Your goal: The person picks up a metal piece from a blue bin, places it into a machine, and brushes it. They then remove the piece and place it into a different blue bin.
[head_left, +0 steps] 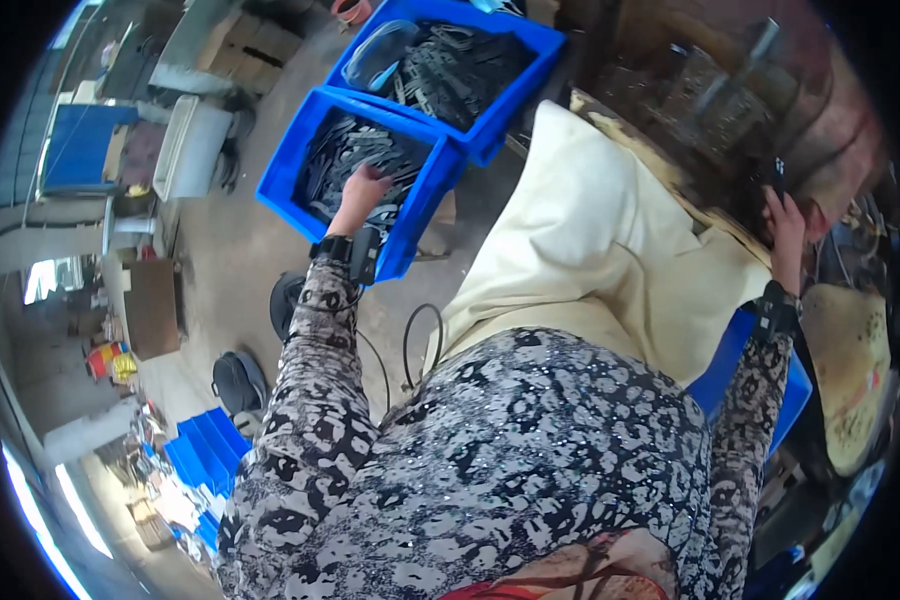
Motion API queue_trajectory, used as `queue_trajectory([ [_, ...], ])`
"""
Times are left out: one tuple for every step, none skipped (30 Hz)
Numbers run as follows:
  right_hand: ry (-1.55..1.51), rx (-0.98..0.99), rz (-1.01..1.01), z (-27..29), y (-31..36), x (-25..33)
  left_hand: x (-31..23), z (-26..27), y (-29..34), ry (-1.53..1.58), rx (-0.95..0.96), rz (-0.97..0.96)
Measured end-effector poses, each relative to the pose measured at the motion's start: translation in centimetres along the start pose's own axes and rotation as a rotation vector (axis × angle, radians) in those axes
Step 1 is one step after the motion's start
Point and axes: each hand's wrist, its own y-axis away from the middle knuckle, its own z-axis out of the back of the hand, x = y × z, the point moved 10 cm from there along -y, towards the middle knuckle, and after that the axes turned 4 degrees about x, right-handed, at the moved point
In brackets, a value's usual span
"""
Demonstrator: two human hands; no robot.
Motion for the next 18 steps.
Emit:
queue_trajectory([
  [-0.030,0.027,0.013,-0.5,-0.7,-0.2,-0.2,1.2,0.4,0.028,-0.004,-0.034],
  [-0.062,0.051,0.023,-1.8,-0.9,0.3,0.0,2.2,0.8,0.052,-0.006,-0.071],
  [-0.075,0.068,0.030,-3.2,-1.1,0.6,0.6,3.4,1.2,0.044,-0.025,-0.060],
  [-0.068,0.071,0.042,-4.2,-1.2,1.0,0.8,4.7,1.6,0.122,-0.074,-0.082],
  [-0.055,0.064,0.053,-4.6,-1.0,1.6,0.6,5.5,2.0,0.205,-0.116,-0.111],
  [-0.040,0.025,0.046,-3.1,-0.8,1.0,-0.8,3.5,2.2,0.495,0.023,0.050],
  [-0.018,0.024,0.022,-1.8,-1.0,0.1,-4.6,3.1,3.3,0.744,0.085,0.004],
  [-0.012,0.045,0.010,-1.8,-1.4,-0.2,-6.6,4.6,3.7,0.819,0.077,-0.096],
  [-0.015,0.023,0.015,-1.7,-1.4,-0.2,-8.4,5.8,3.9,0.892,0.070,-0.188],
  [-0.009,0.041,0.027,-2.0,-1.4,-0.2,-10.1,6.1,3.7,0.943,0.069,-0.194],
  [-0.005,0.063,0.039,-2.5,-1.5,0.0,-12.1,6.6,3.9,0.992,0.064,-0.198],
  [-0.006,0.041,0.043,-2.3,-1.5,0.0,-14.6,6.4,4.0,1.015,0.116,-0.231],
  [0.070,0.017,0.041,-1.9,-1.6,0.1,-17.4,5.9,4.0,0.980,0.136,-0.261],
  [0.144,-0.003,0.035,-1.7,-1.6,0.1,-20.6,5.5,4.5,0.989,0.181,-0.308],
  [0.144,-0.026,0.035,-1.6,-1.7,-0.2,-23.9,4.9,5.1,1.000,0.229,-0.355],
  [0.341,-0.123,0.180,-0.5,-1.4,1.1,-27.6,3.6,5.5,0.979,0.292,-0.408],
  [0.534,-0.209,0.326,-0.2,-0.7,2.8,-30.8,2.7,5.9,0.953,0.341,-0.460],
  [0.534,-0.226,0.326,-0.5,-0.4,3.2,-33.4,1.7,6.3,0.906,0.361,-0.527],
])
